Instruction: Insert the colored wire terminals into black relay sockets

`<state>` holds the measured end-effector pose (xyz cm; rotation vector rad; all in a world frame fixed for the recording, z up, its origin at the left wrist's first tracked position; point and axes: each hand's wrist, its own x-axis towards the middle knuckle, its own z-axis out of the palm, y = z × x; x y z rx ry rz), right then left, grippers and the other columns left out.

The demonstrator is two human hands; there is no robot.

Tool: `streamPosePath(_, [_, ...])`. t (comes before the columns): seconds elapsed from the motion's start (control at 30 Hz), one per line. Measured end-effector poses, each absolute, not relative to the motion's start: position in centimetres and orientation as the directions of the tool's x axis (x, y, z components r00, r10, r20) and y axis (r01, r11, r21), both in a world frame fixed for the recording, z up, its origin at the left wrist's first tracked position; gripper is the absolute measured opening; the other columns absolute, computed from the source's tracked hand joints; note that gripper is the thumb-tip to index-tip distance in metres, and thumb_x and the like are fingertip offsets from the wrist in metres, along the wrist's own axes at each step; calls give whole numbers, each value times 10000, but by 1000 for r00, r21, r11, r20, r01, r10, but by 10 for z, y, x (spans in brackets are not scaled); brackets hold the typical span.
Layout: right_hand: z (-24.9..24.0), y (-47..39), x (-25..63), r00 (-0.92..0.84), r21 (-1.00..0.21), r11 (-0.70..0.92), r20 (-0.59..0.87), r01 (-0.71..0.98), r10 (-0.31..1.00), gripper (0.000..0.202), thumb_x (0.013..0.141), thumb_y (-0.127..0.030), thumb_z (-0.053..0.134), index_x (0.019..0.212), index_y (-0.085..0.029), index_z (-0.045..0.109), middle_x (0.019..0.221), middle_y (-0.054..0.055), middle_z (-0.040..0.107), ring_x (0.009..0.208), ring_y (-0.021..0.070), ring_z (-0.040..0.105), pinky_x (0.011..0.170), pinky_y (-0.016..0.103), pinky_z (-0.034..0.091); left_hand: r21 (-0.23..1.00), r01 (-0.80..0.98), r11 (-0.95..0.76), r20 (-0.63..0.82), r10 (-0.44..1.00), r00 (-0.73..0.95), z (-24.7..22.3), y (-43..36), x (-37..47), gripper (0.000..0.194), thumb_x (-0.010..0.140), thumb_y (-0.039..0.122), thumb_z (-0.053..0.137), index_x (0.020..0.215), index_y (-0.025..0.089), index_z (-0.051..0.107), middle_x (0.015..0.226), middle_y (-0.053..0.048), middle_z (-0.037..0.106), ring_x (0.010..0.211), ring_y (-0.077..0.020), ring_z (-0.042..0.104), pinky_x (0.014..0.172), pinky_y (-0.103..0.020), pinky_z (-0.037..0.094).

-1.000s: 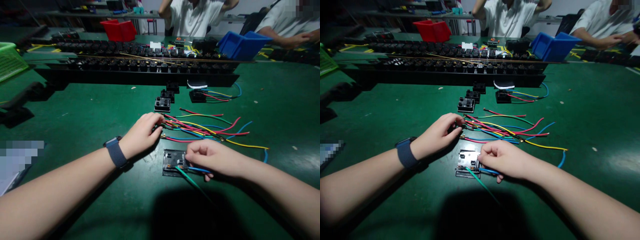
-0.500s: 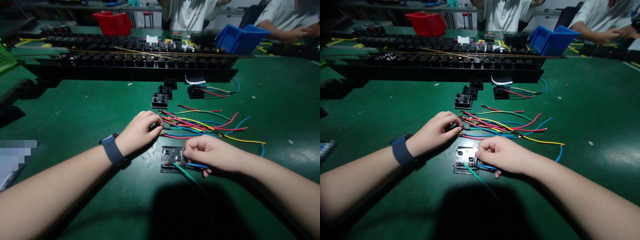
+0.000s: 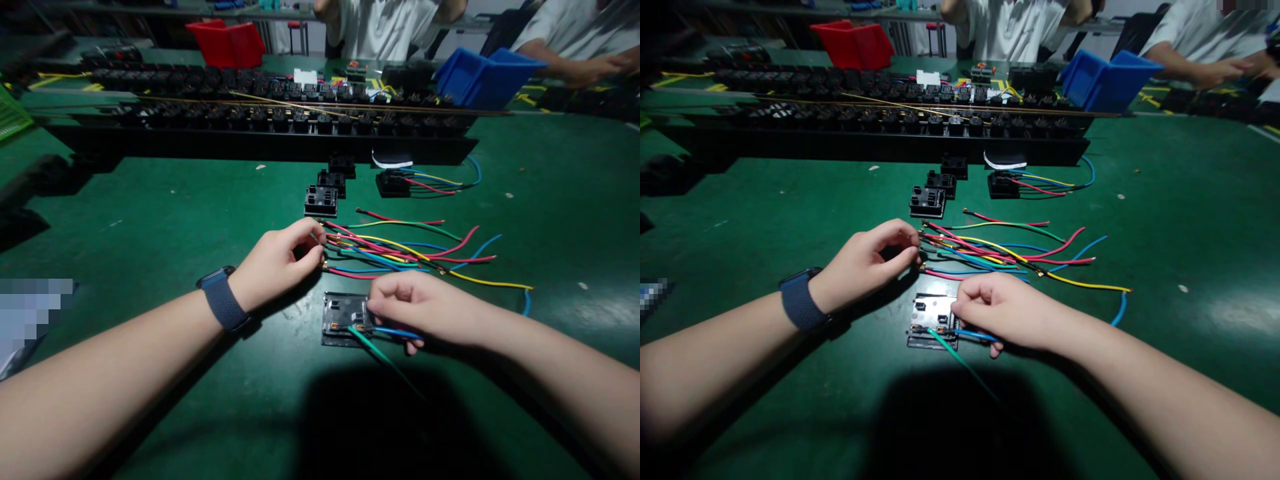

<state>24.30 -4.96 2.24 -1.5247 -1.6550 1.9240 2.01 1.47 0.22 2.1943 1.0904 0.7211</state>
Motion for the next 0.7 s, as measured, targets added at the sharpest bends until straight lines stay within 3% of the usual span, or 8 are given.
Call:
streamPosePath(0.17, [24,-50,242,-428,-835,-406,-542,372,723,251,824,-391,609,851,-230,418,532,-118,434,385,47,415,372,177,471,689,514,-512,224,824,520,2,15,20,74,834,220,543,897,183,557,796,27,662,734,-112,623,693,-214,458])
streamPosePath(0.4, [23,-51,239,-353,-889,-390,-455,241,818,408,857,-419,570,1165,-331,318,637,-124,499,364,56,401,334,232,496,681,505,-531,245,814,526,3,14,19,61,825,189,547,882,172,558,782,28,652,716,-101,610,681,-205,457])
streamPosePath(0.7, [18,-50,238,-312,-885,-385,-455,263,834,270,875,-313,521,1081,-290,348,583,-127,529,330,63,409,332,241,501,600,362,-713,379,652,657,4,12,17,53,804,142,570,840,147,608,797,2,661,730,-98,605,706,-195,465])
